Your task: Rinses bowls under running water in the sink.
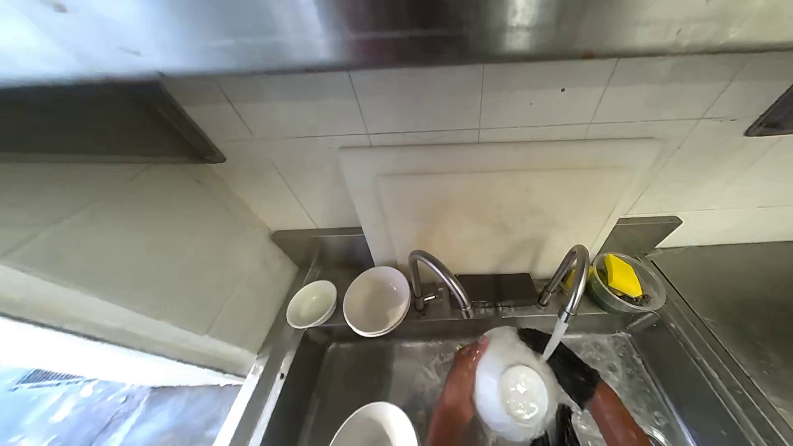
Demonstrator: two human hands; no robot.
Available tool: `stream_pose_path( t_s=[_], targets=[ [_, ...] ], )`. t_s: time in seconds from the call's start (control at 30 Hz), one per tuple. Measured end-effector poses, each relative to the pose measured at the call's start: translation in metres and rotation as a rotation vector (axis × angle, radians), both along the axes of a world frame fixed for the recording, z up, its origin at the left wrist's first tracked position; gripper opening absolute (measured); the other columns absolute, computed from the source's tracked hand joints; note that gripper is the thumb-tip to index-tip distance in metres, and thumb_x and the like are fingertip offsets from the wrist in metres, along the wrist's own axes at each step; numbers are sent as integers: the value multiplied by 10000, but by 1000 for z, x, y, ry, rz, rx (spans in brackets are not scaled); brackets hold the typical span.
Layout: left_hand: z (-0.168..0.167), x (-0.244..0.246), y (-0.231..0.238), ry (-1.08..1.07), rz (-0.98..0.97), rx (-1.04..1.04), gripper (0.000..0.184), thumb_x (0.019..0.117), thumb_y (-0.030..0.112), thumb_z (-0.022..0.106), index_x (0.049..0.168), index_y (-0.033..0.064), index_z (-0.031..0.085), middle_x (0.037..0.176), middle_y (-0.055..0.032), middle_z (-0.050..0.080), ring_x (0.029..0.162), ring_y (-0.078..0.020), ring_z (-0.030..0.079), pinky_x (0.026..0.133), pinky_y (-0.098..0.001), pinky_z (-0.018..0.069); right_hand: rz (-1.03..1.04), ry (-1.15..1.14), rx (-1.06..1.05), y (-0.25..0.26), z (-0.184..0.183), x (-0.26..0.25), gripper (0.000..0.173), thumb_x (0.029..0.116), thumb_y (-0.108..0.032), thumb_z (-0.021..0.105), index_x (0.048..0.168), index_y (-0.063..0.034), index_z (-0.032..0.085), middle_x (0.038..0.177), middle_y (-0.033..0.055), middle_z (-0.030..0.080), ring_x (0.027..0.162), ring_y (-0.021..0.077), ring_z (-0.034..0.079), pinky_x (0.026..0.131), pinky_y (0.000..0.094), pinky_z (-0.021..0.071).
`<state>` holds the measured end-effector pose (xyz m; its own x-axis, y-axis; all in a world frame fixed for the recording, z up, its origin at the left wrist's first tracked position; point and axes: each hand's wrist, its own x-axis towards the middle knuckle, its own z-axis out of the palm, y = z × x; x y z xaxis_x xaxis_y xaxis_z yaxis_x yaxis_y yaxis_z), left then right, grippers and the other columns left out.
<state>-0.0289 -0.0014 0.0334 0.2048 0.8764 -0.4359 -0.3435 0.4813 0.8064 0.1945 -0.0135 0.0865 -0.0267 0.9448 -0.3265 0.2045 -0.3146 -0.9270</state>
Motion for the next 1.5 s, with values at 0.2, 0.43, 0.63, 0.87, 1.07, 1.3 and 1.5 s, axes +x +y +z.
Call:
stream_pose_path(
  t_s=[0.2, 0.43, 0.63, 0.87, 1.07, 1.3, 1.5],
  targets=[
    [-12, 25, 0, -40, -38, -274, 669, 1062, 615, 325, 1427, 88, 517, 1232, -148, 671, 1109, -246, 653, 948, -486, 545, 338, -419, 118, -9, -5, -27, 560, 943, -424, 704, 1353, -48, 641, 1264, 159, 702, 1197, 271, 660, 1078, 481, 497],
    [8, 17, -27, -290, 119, -358, 333, 944, 87, 483, 1271, 62, 539, 1036, -154, 701, 894, -268, 705, 739, -456, 599, 394, -620, 44, -22, -19, -30, 430, 1070, -412, 465, 1228, -94, 708, 1090, 148, 738, 1050, 297, 702, 968, 515, 538],
    [5, 32, -24, -76, 299, 42, 480, 967, 36, 496, 1442, -29, 484, 1293, -214, 623, 1118, -246, 644, 967, -435, 542, 405, -541, -74, -44, 22, -75, 424, 1044, -248, 536, 1356, 33, 589, 1312, 261, 629, 1218, 348, 607, 1057, 487, 457],
    [2, 15, -26, -281, 604, -62, 491, 1021, 103, 435, 1507, 59, 380, 1268, -183, 609, 1042, -231, 668, 868, -433, 579, -38, -660, -110, -15, 0, -37, 647, 950, -433, 663, 1414, 3, 550, 1296, 195, 662, 1205, 315, 641, 1056, 503, 492],
    [-23, 30, -38, -304, 344, -300, 265, 1053, 109, 456, 1295, 5, 488, 1082, -141, 674, 925, -229, 698, 805, -437, 602, 187, -457, -131, -15, 10, -14, 406, 1052, -249, 535, 1360, 7, 601, 1194, 199, 706, 1074, 281, 699, 962, 483, 537],
    [14, 1, 2, 681, -67, 546, 323, 943, 77, 656, 1256, 21, 712, 1180, -141, 741, 1120, -226, 701, 1040, -461, 531, -178, -302, 381, -40, -39, 3, 498, 915, -77, 683, 1376, 80, 579, 1294, 216, 680, 1208, 241, 663, 1089, 392, 498],
    [15, 2, -20, 430, -72, 171, 375, 1006, 191, 644, 1277, -67, 621, 1115, -191, 724, 1019, -246, 714, 956, -438, 578, -269, -144, -22, -57, -37, -13, 429, 1003, -342, 628, 1214, 29, 675, 1093, 130, 734, 1011, 139, 700, 959, 361, 561]
  ],
)
